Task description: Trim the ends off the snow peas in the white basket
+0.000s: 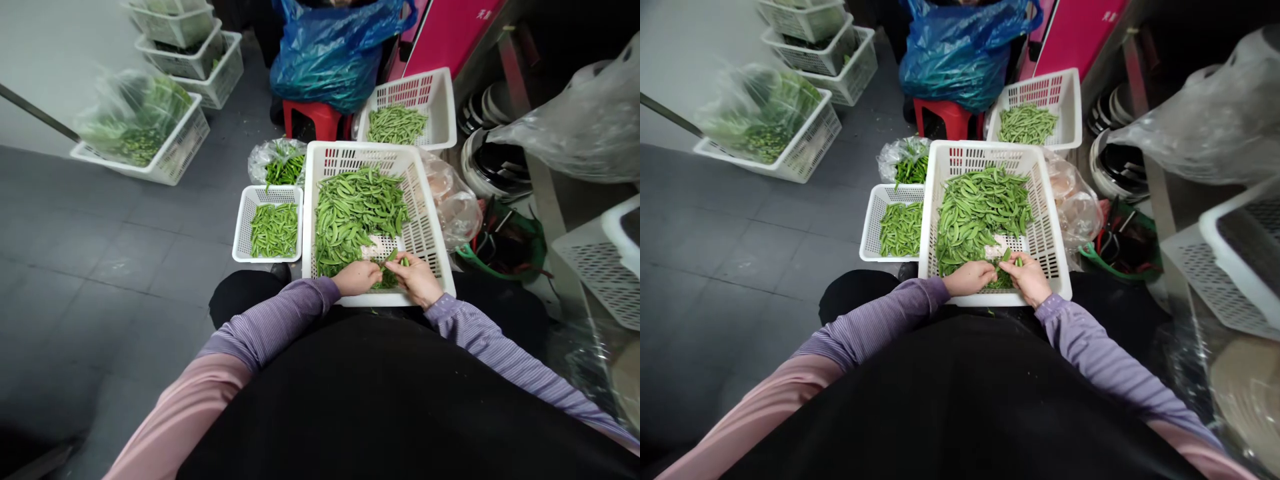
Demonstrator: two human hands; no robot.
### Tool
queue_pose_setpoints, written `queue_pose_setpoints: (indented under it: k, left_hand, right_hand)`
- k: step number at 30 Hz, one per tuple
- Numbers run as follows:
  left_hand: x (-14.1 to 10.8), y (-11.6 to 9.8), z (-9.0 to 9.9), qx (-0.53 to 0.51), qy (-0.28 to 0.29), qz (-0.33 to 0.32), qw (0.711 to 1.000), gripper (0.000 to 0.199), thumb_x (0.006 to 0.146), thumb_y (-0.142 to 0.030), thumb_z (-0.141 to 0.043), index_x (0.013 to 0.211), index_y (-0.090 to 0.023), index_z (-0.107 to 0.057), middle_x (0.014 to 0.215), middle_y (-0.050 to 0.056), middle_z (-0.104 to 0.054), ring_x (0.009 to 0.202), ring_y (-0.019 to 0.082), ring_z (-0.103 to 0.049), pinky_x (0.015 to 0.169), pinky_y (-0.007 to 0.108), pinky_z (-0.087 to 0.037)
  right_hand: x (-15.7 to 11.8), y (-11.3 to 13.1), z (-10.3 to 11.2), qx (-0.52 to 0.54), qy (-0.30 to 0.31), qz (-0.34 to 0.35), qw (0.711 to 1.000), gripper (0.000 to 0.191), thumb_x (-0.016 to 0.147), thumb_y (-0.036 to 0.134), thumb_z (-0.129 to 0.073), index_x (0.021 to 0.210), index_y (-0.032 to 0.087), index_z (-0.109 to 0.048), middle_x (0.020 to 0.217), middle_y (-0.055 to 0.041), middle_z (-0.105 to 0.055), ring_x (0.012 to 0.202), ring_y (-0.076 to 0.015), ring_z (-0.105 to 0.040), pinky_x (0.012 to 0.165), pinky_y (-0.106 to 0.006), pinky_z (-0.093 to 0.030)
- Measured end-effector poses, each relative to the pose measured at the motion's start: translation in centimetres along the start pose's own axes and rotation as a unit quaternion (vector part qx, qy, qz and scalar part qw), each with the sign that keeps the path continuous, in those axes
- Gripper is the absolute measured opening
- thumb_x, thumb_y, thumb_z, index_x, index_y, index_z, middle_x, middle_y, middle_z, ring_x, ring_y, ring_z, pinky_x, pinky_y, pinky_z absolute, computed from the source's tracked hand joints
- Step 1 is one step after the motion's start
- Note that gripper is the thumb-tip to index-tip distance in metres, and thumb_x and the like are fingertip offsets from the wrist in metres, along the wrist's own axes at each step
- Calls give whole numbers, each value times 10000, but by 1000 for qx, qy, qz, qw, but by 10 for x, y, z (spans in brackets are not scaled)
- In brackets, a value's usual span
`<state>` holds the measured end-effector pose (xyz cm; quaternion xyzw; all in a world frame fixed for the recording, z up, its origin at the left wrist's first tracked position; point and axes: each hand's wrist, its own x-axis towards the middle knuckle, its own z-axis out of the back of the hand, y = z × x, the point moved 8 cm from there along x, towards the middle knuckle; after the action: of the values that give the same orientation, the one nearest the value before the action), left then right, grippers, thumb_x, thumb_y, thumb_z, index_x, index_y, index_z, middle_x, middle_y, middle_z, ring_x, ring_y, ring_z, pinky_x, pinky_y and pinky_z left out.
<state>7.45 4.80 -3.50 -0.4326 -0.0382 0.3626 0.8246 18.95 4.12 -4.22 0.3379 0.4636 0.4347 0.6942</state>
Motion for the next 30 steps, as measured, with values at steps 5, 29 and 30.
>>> queue_pose_setpoints:
  k: [5, 29, 30]
  left_hand:
    - [-4, 2, -5, 118, 50, 17, 992, 287, 798, -216, -372, 758, -122, -641, 781, 72, -651, 703, 155, -571, 661, 248, -422]
    - [-4, 22, -25, 116, 92, 35, 988, 326, 769, -168, -416, 1041, -137, -593, 1008, 109, -548, 884, 178, -571, 816, 300, -474]
    - [-4, 23, -26, 122, 105, 32, 986, 313, 774, -172, -407, 1015, -136, -605, 987, 111, -562, 868, 183, -578, 796, 303, -479]
  right_hand:
    - [-8, 50, -14, -398, 71, 273, 873, 228, 757, 360, -572, 926, 210, -606, 935, -86, -597, 764, -190, -559, 569, -265, -380]
    - [127, -41, -52, -412, 57, -1, 909, 238, 632, 283, -672, 819, 152, -604, 850, -150, -639, 879, -271, -578, 744, -350, -400]
    - [126, -42, -57, -468, 73, 12, 880, 259, 671, 294, -647, 879, 144, -612, 890, -169, -639, 889, -273, -582, 744, -351, -399]
